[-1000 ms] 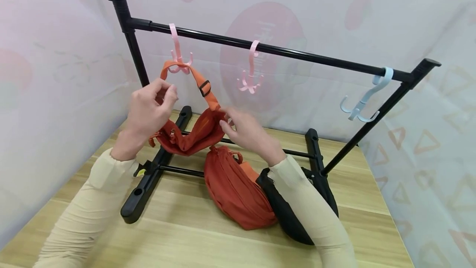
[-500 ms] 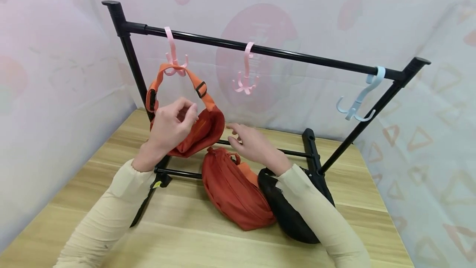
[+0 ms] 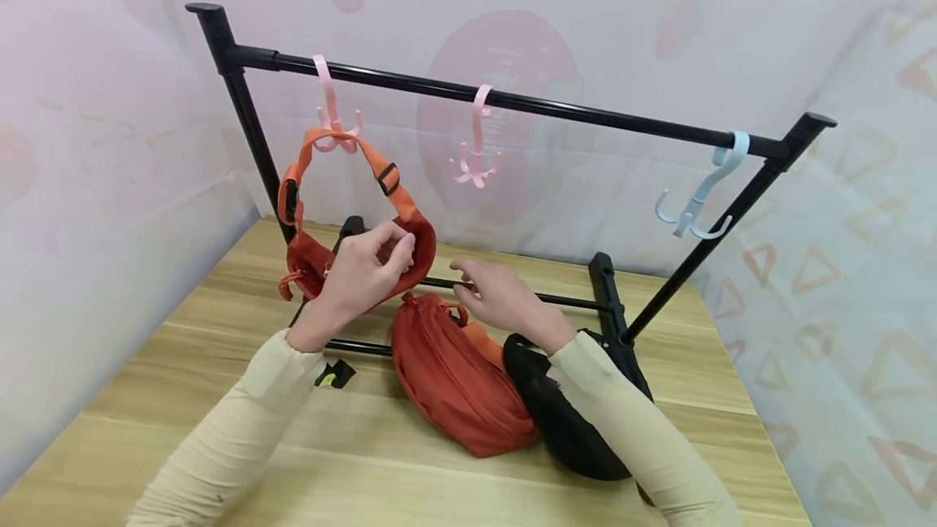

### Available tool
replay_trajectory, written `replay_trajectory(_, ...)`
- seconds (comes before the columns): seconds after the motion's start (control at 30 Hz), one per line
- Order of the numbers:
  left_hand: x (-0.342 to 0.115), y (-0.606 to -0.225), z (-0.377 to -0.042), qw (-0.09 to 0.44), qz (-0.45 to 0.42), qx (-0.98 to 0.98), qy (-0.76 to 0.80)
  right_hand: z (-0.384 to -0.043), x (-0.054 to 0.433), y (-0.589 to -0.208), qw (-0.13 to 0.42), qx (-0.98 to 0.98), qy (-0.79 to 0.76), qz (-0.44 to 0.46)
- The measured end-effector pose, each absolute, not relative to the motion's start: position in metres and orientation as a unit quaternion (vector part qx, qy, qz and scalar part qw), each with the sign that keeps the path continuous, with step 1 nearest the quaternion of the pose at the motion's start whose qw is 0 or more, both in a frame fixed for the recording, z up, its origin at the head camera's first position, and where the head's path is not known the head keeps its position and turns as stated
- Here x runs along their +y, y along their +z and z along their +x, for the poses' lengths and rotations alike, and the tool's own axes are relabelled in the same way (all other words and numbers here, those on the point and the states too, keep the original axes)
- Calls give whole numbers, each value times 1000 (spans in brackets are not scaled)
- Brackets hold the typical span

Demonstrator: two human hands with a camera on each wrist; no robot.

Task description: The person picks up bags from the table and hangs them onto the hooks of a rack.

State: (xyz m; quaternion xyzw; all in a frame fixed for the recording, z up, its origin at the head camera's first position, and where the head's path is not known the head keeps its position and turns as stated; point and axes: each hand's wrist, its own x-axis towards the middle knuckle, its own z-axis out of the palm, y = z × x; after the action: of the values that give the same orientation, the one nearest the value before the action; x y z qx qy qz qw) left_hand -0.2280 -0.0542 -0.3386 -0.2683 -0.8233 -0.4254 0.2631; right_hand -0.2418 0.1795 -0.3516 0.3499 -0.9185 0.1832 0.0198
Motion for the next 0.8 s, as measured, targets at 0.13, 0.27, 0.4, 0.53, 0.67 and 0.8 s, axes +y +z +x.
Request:
replay_trajectory(0.13,-49,-346,-231,238,-267,-833,-423,-243,182,-356,20,-916,178,359)
replay_trajectory(0.27,-42,-350,-234,211,-274,-837,-425,-245,184,-359,9,-917,175,358)
replay_trajectory(0.4,-33,-354,-239,172,-283,-842,-425,-248,187,-364,3,-918,176,354)
replay_trajectory(0.53,-25,-360,-244,135,-286,-849,-422,-250,190,-370,-7,-922,174,346)
replay_trajectory(0.67,-18,-366,-248,107,-281,-856,-420,-252,194,-374,-27,-924,180,336)
replay_trajectory(0.8,-13,-372,-251,71,-279,-865,-411,-253,198,-379,-45,-926,174,333)
